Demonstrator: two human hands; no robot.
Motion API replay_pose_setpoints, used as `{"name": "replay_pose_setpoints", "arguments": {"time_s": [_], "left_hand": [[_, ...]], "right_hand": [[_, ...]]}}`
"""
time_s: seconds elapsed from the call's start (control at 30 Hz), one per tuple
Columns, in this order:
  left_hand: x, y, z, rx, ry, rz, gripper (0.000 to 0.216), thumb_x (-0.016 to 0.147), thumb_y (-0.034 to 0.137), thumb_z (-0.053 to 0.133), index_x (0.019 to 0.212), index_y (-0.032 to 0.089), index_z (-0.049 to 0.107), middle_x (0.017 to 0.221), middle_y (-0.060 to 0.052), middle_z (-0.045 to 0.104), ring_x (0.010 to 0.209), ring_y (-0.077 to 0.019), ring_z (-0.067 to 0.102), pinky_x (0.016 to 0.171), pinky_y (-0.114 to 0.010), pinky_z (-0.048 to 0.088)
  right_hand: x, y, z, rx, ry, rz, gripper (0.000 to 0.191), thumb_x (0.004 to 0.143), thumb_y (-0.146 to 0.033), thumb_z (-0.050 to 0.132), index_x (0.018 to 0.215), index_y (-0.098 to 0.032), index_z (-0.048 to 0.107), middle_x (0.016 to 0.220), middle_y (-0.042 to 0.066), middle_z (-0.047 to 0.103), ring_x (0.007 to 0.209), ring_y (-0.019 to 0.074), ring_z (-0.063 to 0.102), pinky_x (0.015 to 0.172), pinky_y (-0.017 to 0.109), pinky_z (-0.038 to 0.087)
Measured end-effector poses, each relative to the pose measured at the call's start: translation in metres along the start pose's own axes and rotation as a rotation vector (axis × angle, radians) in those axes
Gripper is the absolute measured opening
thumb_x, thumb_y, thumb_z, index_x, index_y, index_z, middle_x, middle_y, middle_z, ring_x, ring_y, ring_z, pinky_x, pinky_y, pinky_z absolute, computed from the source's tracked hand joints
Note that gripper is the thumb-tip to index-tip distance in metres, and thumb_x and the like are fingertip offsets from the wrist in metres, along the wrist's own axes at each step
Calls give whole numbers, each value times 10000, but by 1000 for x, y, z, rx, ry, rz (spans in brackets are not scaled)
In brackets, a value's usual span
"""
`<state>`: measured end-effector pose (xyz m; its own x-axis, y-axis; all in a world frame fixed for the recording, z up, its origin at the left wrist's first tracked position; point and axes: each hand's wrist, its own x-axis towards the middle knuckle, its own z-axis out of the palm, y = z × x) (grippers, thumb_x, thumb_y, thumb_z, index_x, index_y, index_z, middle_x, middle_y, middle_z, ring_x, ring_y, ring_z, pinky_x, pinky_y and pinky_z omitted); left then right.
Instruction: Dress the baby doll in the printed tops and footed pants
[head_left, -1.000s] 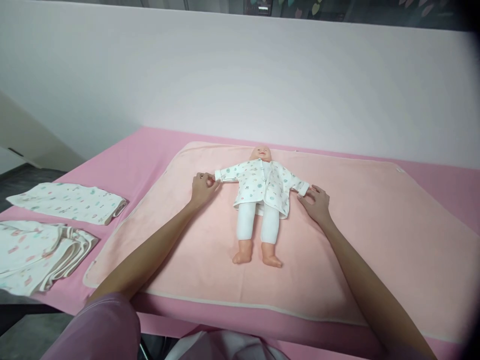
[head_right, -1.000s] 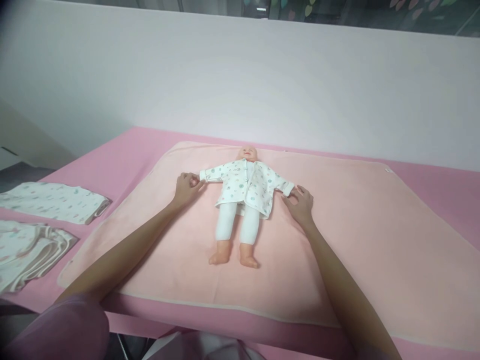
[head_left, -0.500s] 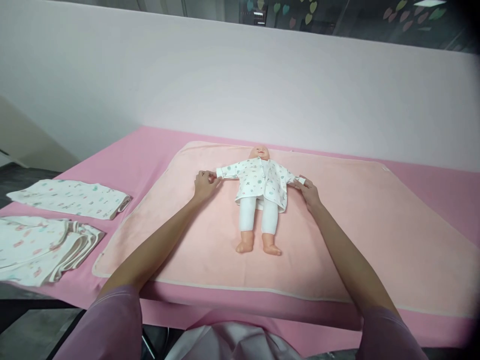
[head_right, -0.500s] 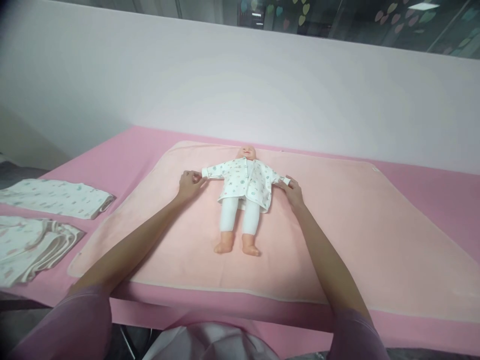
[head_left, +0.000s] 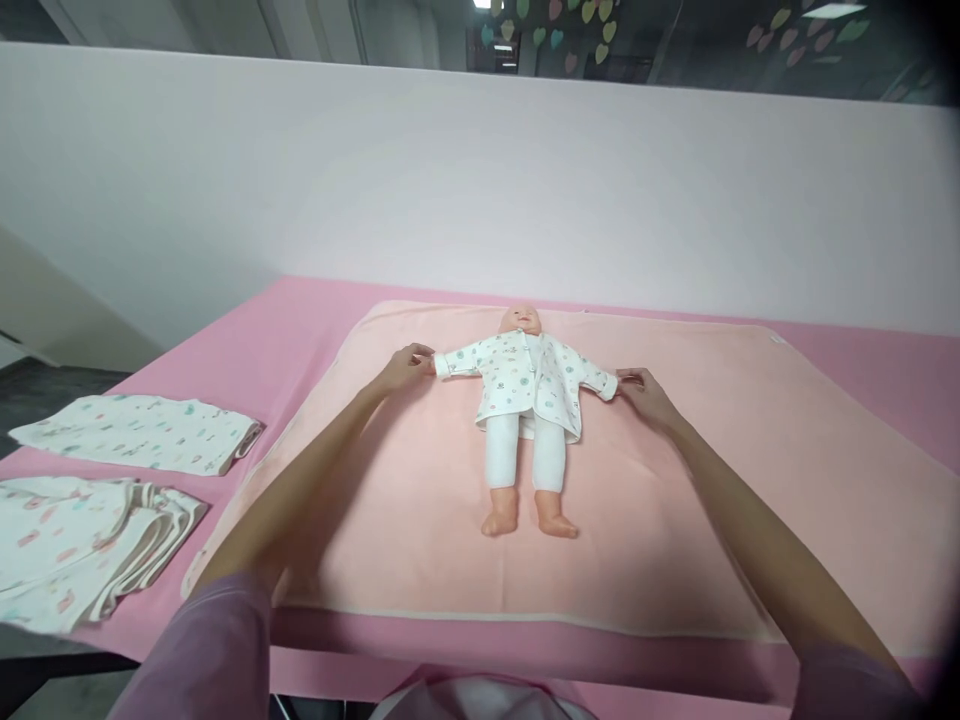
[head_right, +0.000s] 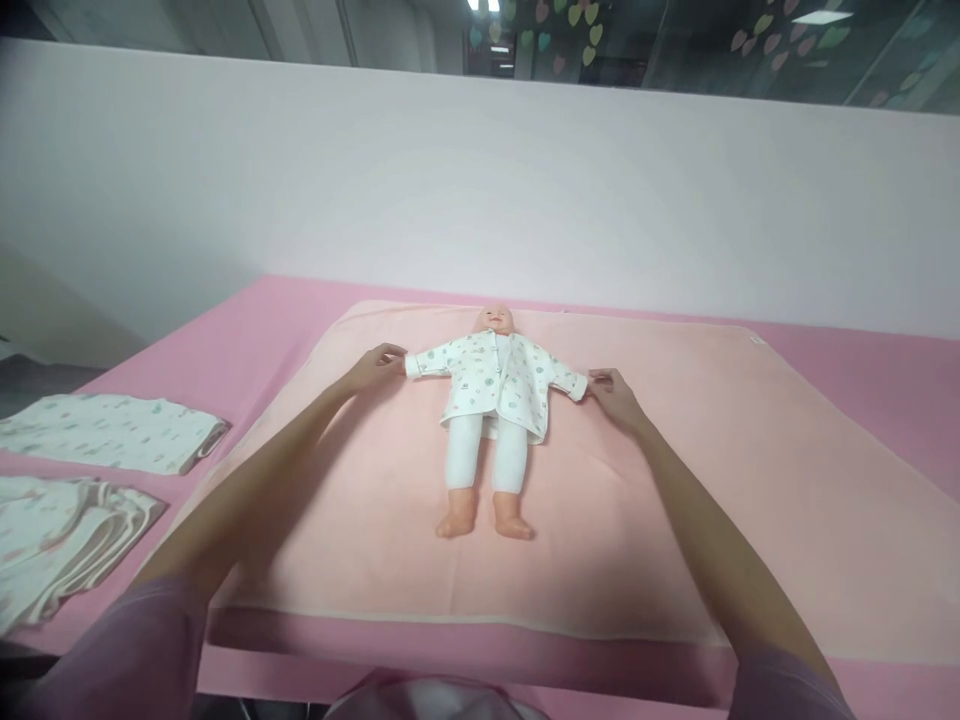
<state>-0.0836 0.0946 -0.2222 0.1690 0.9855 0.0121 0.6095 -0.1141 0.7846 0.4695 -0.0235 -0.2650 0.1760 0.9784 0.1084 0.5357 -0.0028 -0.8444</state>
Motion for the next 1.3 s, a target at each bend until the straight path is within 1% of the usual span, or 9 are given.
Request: {"name": "replay_pose_setpoints", "arguments": {"time_s": [0.1, 0.23, 0.4, 0.63, 0.77, 0.97, 1.13, 1.2, 1.3], "left_hand": [[30, 9, -22, 78, -242, 63, 451, 743, 440, 720, 1139, 228, 755, 1070, -64, 782, 913, -226, 724, 780, -308, 572], [53, 13, -31, 209, -438, 128, 535, 705, 449, 736, 1206, 268, 785, 1143, -64, 788, 889, -213, 725, 720, -273, 558], [55, 5, -15, 200, -357, 188, 471, 732, 448, 682, 1144, 249, 788, 1066, -56, 782, 841, -205, 693, 680, -271, 531], [45, -4, -14, 178, -233, 323, 374, 848, 427, 563, 1110, 234, 748, 1007, -34, 788, 823, -185, 660, 764, -284, 517], [49, 1, -14, 289, -249, 324, 411, 845, 391, 568, 1186, 266, 759, 960, -21, 787, 787, -193, 660, 754, -290, 508], [56, 9, -11, 342, -326, 390, 445, 821, 325, 590, 1211, 311, 803, 1245, -43, 789, 1066, -268, 720, 905, -333, 536], [45, 12, -33, 457, -319, 310, 461, 885, 448, 628, 1304, 333, 781, 1330, -78, 752, 1304, -338, 638, 1051, -392, 505], [37, 18, -32, 476, -307, 295, 554, 951, 546, 576, 1428, 298, 712, 1444, -100, 698, 1372, -346, 601, 1101, -404, 478], [29, 29, -6, 496, -318, 403, 787, 946, 707, 591, 1594, 264, 550, 1550, -133, 620, 1419, -374, 562, 1139, -429, 442]], "right_hand": [[24, -10, -7, -55, -151, -18, 634, 896, -553, 724, 1443, -248, 620, 1469, 154, 682, 1207, 308, 710, 1048, 509, 593], [53, -26, -19, -157, -419, -59, 443, 911, -506, 706, 1287, -281, 773, 1318, 86, 778, 1123, 309, 742, 990, 463, 610], [74, -33, -22, -306, -534, -124, 363, 914, -473, 653, 1175, -286, 823, 1175, 50, 813, 1010, 290, 753, 918, 427, 608], [75, -31, -36, -530, -347, -356, 264, 888, -362, 615, 1065, -234, 762, 1182, 146, 723, 1125, 349, 641, 974, 478, 536], [72, -27, -37, -696, -277, -500, 262, 940, -318, 534, 1106, -257, 727, 1176, 136, 717, 1123, 327, 644, 871, 438, 548], [73, -23, -11, -383, -251, -313, 302, 921, -302, 551, 1147, -261, 748, 1203, 75, 761, 1064, 278, 707, 958, 440, 575], [67, -24, -48, -391, -460, -139, 430, 966, -412, 591, 1370, -344, 723, 1437, 42, 717, 1266, 348, 692, 1037, 501, 576], [59, -36, -54, -454, -452, -145, 494, 977, -474, 602, 1450, -354, 683, 1509, 54, 673, 1333, 397, 654, 1039, 531, 570], [42, -64, -26, -459, -496, -314, 666, 924, -559, 697, 1547, -347, 598, 1529, 63, 656, 1347, 426, 632, 1043, 509, 559]]}}
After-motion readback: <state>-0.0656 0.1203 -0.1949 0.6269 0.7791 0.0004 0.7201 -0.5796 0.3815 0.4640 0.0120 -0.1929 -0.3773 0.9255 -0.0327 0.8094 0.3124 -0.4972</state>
